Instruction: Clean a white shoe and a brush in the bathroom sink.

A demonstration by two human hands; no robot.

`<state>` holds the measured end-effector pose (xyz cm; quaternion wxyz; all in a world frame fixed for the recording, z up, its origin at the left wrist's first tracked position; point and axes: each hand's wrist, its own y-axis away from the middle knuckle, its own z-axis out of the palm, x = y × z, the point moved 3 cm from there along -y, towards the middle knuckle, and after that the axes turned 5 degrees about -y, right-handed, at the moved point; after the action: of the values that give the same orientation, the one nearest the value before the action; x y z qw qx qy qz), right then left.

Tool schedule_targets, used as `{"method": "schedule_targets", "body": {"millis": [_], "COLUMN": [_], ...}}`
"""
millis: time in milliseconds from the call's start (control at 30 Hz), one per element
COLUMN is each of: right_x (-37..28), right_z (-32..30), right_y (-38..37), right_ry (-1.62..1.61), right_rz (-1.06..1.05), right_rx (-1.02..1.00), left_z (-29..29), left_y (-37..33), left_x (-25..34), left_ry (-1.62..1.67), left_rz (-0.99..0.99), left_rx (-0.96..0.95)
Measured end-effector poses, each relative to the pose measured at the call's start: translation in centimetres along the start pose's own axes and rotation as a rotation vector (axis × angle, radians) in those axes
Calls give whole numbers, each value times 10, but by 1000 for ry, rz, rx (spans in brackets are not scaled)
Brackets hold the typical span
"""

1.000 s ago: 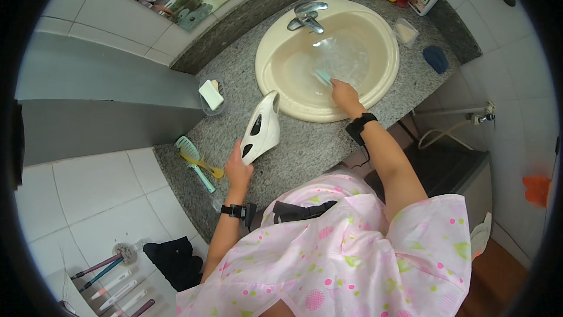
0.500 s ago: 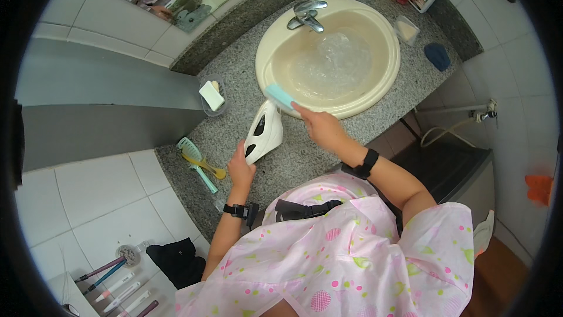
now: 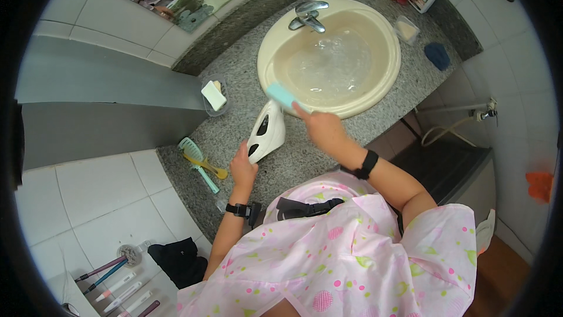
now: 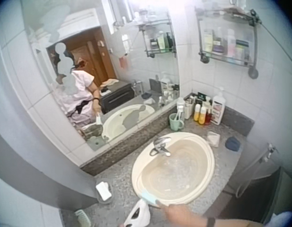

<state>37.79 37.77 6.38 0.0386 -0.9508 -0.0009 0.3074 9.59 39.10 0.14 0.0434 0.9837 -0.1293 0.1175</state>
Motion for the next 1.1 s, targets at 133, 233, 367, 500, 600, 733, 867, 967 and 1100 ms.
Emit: {"method": "schedule_targets", "body": {"millis": [133, 233, 367, 500, 600, 733, 867, 967, 1100], "right_x": [-22, -15, -28, -30, -38, -33, -25, -31, -41], "right_z": [-4, -7, -9, -13, -4, -7, 9, -4, 20], "right_y": [5, -5, 3, 0, 9, 3, 12, 2, 25], "right_ry": [56, 2, 33, 57, 41, 26, 7, 2, 58], "right_rz": [-307, 49, -159, -114, -184, -68, -255, -60, -217], "right_rx": [96, -44, 34, -2, -124, -37, 43, -20, -173], "left_z": [1, -1, 1, 1, 2, 3, 5, 6, 4], "left_y": [0, 1, 0, -1, 0, 0, -2, 1, -2], "left_x": [0, 0, 1, 1, 1, -1, -1, -2, 0], "left_ry": [-2, 3, 7, 10, 12, 28, -14, -20, -20], "left_rz": [-11, -12, -3, -28, -35, -4, -13, -37, -20], "left_rx": [-9, 1, 0, -17, -24, 39, -17, -9, -50]}}
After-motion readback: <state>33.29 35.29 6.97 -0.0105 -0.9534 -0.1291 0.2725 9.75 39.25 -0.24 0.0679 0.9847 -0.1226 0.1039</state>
